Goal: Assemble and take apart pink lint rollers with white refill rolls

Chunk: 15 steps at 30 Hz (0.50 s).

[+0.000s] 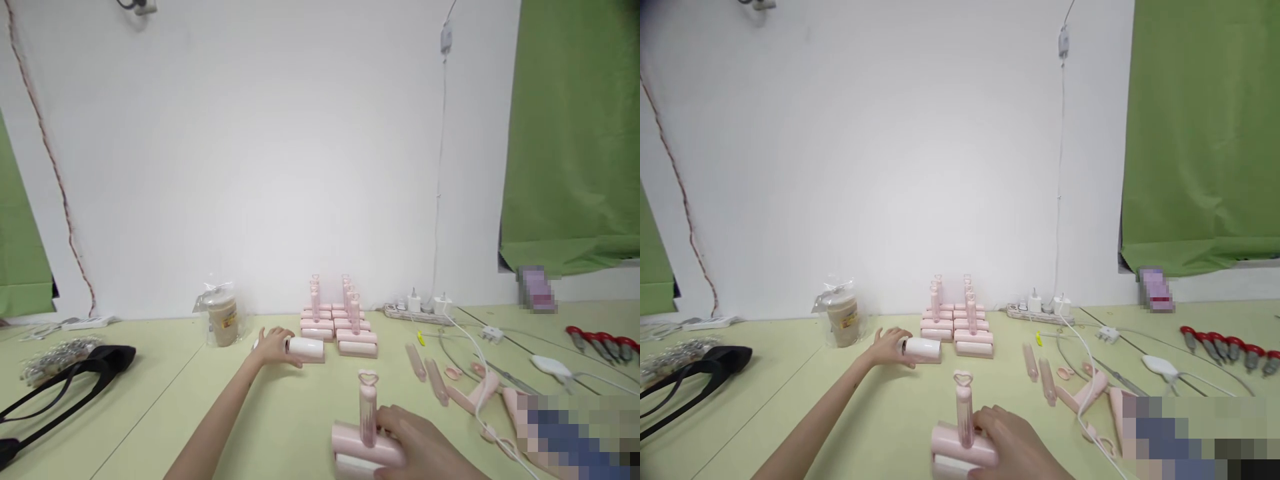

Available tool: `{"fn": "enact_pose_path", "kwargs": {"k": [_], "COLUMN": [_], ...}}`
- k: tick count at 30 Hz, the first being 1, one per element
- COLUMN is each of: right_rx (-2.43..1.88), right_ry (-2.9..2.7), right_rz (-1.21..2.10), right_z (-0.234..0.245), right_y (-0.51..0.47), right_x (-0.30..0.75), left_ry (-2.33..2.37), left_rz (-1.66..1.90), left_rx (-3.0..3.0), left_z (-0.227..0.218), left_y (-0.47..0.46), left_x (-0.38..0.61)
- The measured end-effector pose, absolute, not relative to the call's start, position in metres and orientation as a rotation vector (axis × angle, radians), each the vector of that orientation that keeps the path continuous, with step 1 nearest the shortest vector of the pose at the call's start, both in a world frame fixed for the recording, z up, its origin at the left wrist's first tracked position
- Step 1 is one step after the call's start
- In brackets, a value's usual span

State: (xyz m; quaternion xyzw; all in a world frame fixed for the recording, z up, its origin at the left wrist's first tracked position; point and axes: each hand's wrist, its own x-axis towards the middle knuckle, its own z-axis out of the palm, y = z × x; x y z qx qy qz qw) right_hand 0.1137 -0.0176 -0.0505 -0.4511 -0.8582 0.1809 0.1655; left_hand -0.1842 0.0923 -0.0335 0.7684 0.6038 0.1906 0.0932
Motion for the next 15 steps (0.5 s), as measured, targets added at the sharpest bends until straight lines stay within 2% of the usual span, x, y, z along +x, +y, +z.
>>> {"fn": "enact_pose_path", "kwargs": {"k": [5,11,15], "right_rx": [-1.196,-1.275,-1.247], "right_ry": [-2.398,-2.169,-2.201], "right_rz": [0.476,0.425,0.369], "right_z": [-0.033,0.011,0.020], "right_y": [-0.004,0.043,0.086], "right_x": [0.110,0.088,0.055], "left_ry": [1.845,1.783,1.808], "left_rz": [0.481,0.439,0.464], "left_rx": [2.339,2.412,2.372], "left_z": [-0.056,-0.056,-0.061], "left_y": [0.095,0.106,0.101], "left_x": [-0.201,-0.202,-0.202]}}
